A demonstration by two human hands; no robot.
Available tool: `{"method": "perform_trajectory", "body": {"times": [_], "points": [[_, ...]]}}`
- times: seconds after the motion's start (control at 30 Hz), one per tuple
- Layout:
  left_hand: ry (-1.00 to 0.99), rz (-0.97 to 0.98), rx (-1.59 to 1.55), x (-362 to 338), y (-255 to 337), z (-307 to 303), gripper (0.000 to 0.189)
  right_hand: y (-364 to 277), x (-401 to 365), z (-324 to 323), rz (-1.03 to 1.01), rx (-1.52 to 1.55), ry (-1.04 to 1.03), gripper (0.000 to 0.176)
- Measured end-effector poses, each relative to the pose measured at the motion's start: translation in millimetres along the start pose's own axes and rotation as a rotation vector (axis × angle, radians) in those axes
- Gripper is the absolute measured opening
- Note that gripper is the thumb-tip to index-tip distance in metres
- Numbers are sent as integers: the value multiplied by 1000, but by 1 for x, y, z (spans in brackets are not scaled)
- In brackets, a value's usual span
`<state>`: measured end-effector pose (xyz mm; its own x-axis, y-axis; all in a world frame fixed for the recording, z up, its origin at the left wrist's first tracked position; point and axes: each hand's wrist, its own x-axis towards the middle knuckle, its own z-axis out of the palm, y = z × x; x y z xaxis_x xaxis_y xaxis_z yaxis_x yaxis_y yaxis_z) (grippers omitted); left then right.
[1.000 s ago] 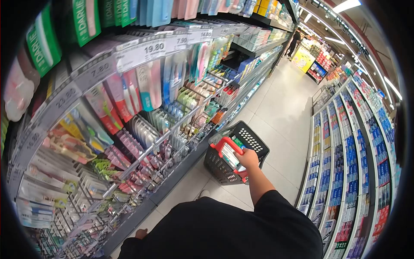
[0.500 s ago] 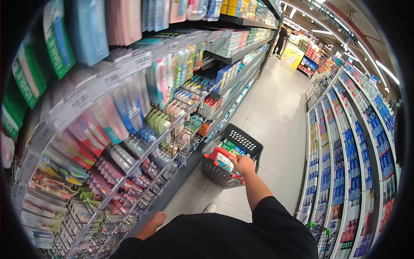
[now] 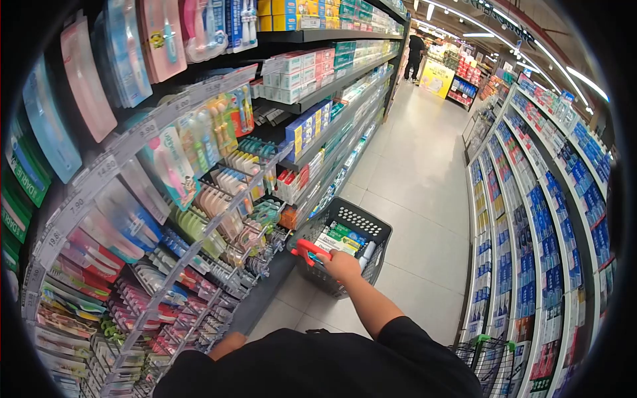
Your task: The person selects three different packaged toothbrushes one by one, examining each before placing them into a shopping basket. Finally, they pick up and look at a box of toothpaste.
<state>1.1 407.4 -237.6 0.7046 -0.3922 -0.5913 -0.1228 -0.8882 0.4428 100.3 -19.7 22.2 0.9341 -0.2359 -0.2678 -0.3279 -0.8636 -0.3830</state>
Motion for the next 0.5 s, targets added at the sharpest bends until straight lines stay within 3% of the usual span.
{"method": "perform_trajectory", "body": {"times": [0.1, 0.23, 0.3, 0.43, 0.5], "points": [[232, -154, -288, 18, 70, -32, 33, 5, 9, 6, -61, 7, 65, 58], [571, 96, -288, 37, 190, -107, 35, 8, 18, 4, -66, 65, 21, 58], [829, 371, -215, 57, 233, -138, 34, 10, 22, 3, -68, 87, 10, 57], [959, 633, -109, 76, 324, -199, 25, 10, 27, -2, -53, 114, -35, 56], [908, 683, 10, 103, 340, -212, 20, 9, 25, -8, -44, 116, -53, 56]]}}
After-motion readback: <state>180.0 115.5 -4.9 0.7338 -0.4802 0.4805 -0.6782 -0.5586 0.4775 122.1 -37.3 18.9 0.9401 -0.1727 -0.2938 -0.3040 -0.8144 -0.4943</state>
